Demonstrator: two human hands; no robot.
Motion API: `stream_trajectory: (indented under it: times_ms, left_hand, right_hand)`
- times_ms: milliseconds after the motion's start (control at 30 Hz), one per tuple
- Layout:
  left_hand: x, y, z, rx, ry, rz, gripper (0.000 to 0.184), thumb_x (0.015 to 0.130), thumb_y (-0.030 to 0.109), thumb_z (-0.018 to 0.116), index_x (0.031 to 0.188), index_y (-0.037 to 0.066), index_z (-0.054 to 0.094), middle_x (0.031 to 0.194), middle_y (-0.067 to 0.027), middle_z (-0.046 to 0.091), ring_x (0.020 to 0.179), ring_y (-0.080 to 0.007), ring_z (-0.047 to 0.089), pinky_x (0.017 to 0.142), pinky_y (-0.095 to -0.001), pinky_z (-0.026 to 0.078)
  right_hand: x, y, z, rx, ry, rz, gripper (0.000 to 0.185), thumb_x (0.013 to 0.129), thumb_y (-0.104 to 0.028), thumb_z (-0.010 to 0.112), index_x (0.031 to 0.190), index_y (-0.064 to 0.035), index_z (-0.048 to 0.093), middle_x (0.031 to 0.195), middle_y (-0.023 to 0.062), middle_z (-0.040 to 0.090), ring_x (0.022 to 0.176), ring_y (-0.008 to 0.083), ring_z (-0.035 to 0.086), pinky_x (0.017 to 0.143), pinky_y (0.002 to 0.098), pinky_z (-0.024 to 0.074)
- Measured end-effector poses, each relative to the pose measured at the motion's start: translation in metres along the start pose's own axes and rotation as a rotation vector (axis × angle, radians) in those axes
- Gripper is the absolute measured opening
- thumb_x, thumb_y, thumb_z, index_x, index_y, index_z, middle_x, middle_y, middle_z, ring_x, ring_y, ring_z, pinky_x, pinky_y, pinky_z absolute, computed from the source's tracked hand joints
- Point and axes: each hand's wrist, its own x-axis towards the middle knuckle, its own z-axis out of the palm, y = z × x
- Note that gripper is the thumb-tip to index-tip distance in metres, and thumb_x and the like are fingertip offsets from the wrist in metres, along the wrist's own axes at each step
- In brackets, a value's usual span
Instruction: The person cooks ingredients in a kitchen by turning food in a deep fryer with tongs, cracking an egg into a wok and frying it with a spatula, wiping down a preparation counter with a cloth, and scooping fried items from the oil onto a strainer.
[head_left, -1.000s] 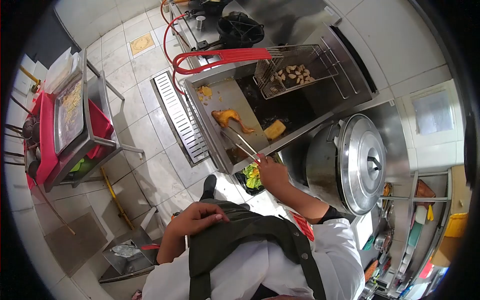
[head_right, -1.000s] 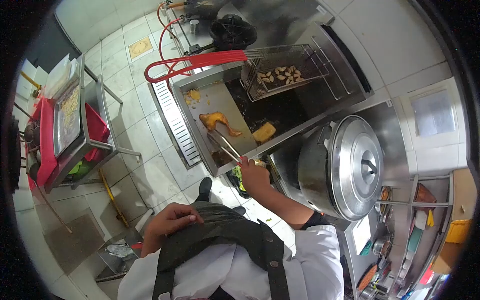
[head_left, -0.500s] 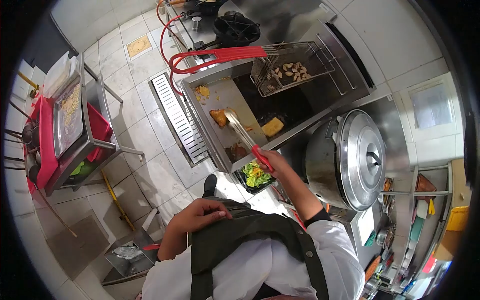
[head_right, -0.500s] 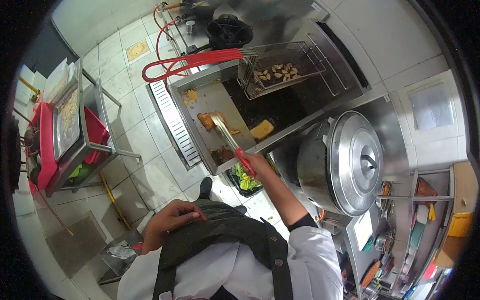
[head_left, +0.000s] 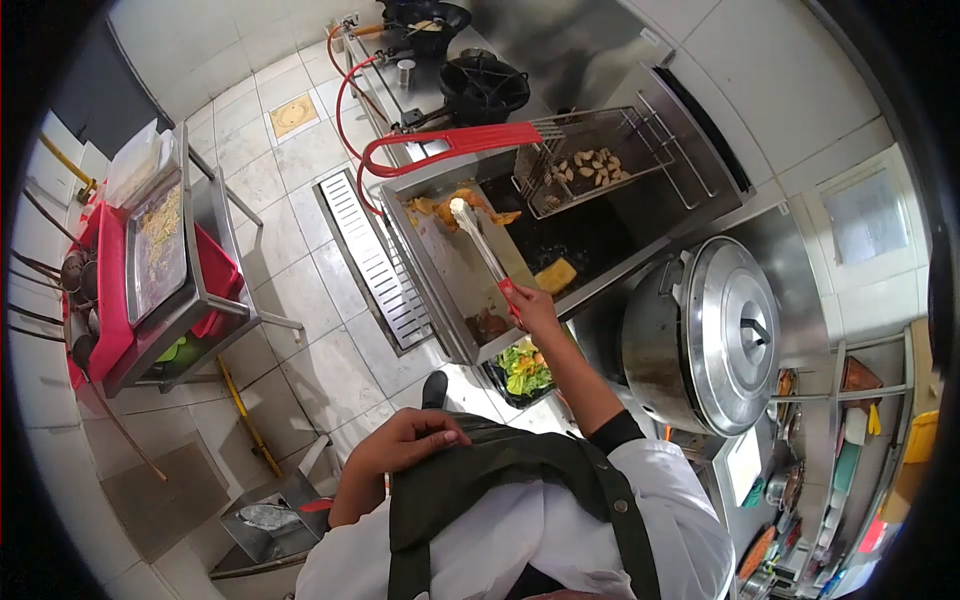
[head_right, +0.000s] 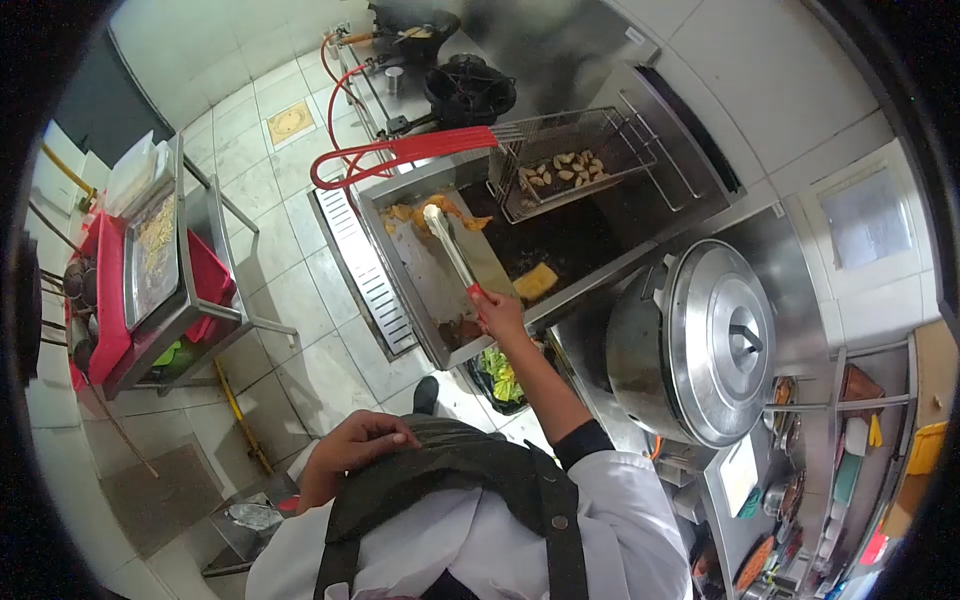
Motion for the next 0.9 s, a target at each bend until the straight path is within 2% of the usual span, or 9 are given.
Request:
stream_trajectory:
  times_ms: [67,167,300,400,500,600,700,900]
  left_hand:
    - [0.001,-0.001,0.0,0.005,0.001,0.026,0.02,0.088,0.016,0.048,0.093,0.001,0.059,0.084,-0.002,0.06,0.079,-0.0063,0.051,0.071,-0.0214,0.042]
    - [0.004,0.004,0.002,0.017,-0.022,0.003,0.02,0.088,0.016,0.048,0.094,0.001,0.059,0.084,-0.0023,0.06,0.08,-0.0063,0.051,0.072,-0.0213,0.042]
    - [0.011,0.011,0.006,0.067,-0.089,0.07,0.02,0.088,0.016,0.048,0.093,0.0,0.059,0.085,-0.0023,0.06,0.081,-0.0064,0.051,0.074,-0.0212,0.041]
    - [0.016,0.013,0.009,0.062,-0.119,0.036,0.02,0.088,0.016,0.047,0.093,0.0,0.059,0.086,-0.0021,0.059,0.082,-0.0064,0.051,0.074,-0.0212,0.04]
    - [0.019,0.016,0.012,0.103,-0.129,0.045,0.02,0.088,0.016,0.047,0.092,0.0,0.059,0.086,-0.0018,0.059,0.082,-0.0063,0.051,0.075,-0.0212,0.04]
    - [0.022,0.017,0.014,0.112,-0.146,0.063,0.02,0.088,0.016,0.047,0.093,0.001,0.059,0.086,-0.0016,0.059,0.083,-0.0061,0.051,0.075,-0.0213,0.04]
    - [0.024,0.018,0.016,0.115,-0.155,0.046,0.019,0.088,0.015,0.047,0.093,0.001,0.059,0.085,-0.0015,0.059,0.082,-0.0062,0.051,0.074,-0.0213,0.041]
    - [0.03,0.03,0.028,0.166,-0.155,-0.005,0.019,0.087,0.015,0.048,0.09,0.0,0.06,0.082,-0.0026,0.06,0.079,-0.007,0.052,0.072,-0.0215,0.041]
  right_hand:
    - [-0.011,0.004,-0.003,-0.033,0.044,-0.151,0.019,0.081,-0.021,0.058,0.078,-0.0024,0.058,0.053,-0.0026,0.044,0.041,0.0054,0.039,0.037,0.0205,0.0298]
    - [-0.026,0.011,-0.014,-0.225,0.117,-0.258,0.018,0.081,-0.019,0.058,0.082,-0.0007,0.059,0.054,-0.0032,0.045,0.045,0.0039,0.039,0.04,0.0202,0.0309]
    - [-0.054,0.008,-0.018,-0.281,0.146,-0.287,0.023,0.081,-0.018,0.058,0.093,0.0007,0.06,0.06,-0.0015,0.052,0.053,0.0057,0.045,0.048,0.0227,0.0377]
    - [-0.07,0.008,-0.025,-0.433,0.192,-0.405,0.03,0.08,-0.018,0.059,0.102,0.0019,0.058,0.066,0.0039,0.059,0.059,0.0085,0.051,0.054,0.025,0.0414]
    - [-0.084,0.012,-0.037,-0.629,0.274,-0.542,0.032,0.08,-0.018,0.06,0.103,0.0026,0.056,0.074,0.0117,0.062,0.065,0.013,0.055,0.06,0.027,0.043]
    - [-0.101,0.009,-0.043,-0.557,0.299,-0.555,0.029,0.079,-0.018,0.06,0.102,0.0003,0.057,0.078,0.0172,0.061,0.065,0.0198,0.059,0.06,0.0283,0.0433]
    - [-0.112,0.005,-0.05,-0.584,0.301,-0.525,0.027,0.079,-0.018,0.059,0.101,-0.002,0.058,0.078,0.017,0.061,0.067,0.0235,0.059,0.061,0.0291,0.0436]
    - [-0.127,-0.001,-0.053,-0.814,0.373,-0.404,0.028,0.08,-0.02,0.058,0.102,-0.0027,0.058,0.079,0.0163,0.061,0.068,0.0199,0.06,0.061,0.0301,0.0441]
